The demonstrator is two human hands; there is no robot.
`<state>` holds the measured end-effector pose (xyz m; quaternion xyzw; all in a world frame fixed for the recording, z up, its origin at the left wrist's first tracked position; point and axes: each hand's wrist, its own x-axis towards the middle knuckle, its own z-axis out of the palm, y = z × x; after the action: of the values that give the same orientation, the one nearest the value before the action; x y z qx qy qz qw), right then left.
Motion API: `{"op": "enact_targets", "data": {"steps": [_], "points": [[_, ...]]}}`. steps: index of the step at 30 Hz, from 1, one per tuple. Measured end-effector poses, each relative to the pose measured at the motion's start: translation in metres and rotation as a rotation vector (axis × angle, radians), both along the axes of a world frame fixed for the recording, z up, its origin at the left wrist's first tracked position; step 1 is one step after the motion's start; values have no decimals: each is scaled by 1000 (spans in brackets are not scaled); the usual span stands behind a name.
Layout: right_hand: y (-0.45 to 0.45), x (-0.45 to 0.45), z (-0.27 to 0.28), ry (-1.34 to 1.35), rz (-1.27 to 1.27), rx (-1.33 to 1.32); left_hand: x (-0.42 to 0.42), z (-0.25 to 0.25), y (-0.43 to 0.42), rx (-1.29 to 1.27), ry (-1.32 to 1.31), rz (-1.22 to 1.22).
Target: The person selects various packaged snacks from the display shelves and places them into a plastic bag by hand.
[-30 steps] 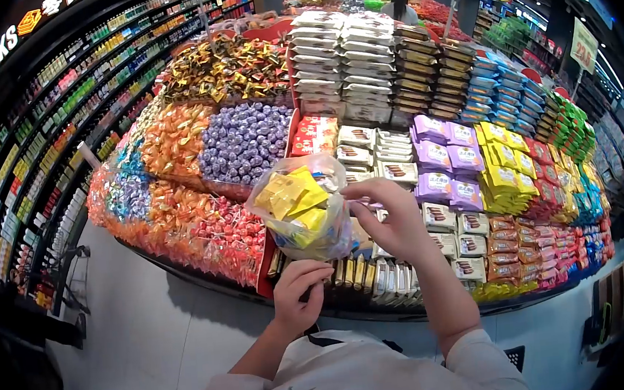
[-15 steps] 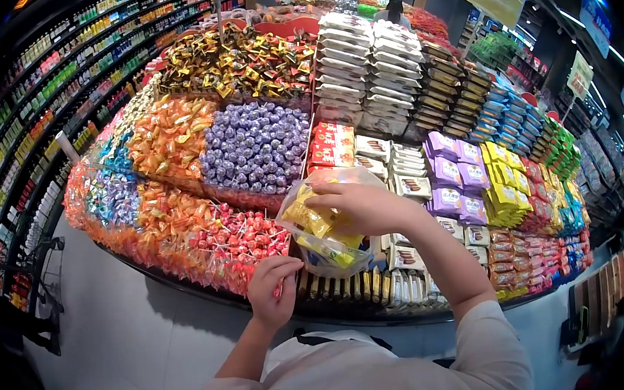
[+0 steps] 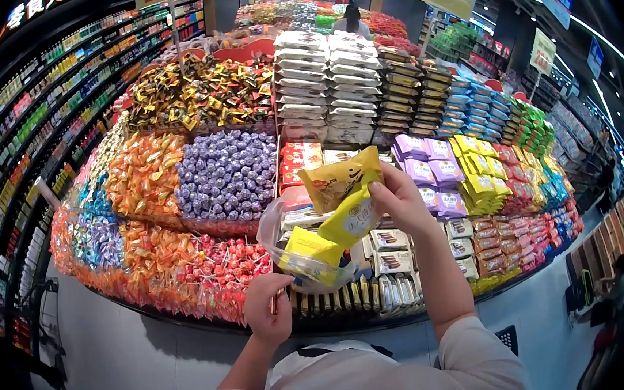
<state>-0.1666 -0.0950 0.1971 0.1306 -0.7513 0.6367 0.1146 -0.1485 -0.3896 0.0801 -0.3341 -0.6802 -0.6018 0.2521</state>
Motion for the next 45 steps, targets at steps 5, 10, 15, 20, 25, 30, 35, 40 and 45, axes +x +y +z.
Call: {"op": "enact_targets", "data": {"steps": [5, 10, 15, 20, 25, 30, 35, 40, 45], "points": [[10, 48, -4, 24, 17, -132, 28, -3, 31, 121, -12, -215], [28, 90, -7, -51, -75, -145, 50, -21, 66, 125, -235, -514], [58, 134, -21, -210, -153, -115, 57, -22, 112, 207, -700, -790], [89, 187, -40, -348, -186, -122, 57, -29, 165, 202, -884, -799], [126, 241, -73, -362, -166, 133, 82, -14, 212, -140, -749, -807], [159, 298, -95, -366, -237, 190, 118, -28, 259, -366, -732, -880], [192, 349, -122, -343, -407, 1, 153, -35, 308, -371, -820, -876], [224, 407, -166, -324, -642, -367, 178, -34, 352, -245, -825, -740], [252, 455, -180, -234, -856, -649, 206, -25, 397, -195, -856, -796]]}}
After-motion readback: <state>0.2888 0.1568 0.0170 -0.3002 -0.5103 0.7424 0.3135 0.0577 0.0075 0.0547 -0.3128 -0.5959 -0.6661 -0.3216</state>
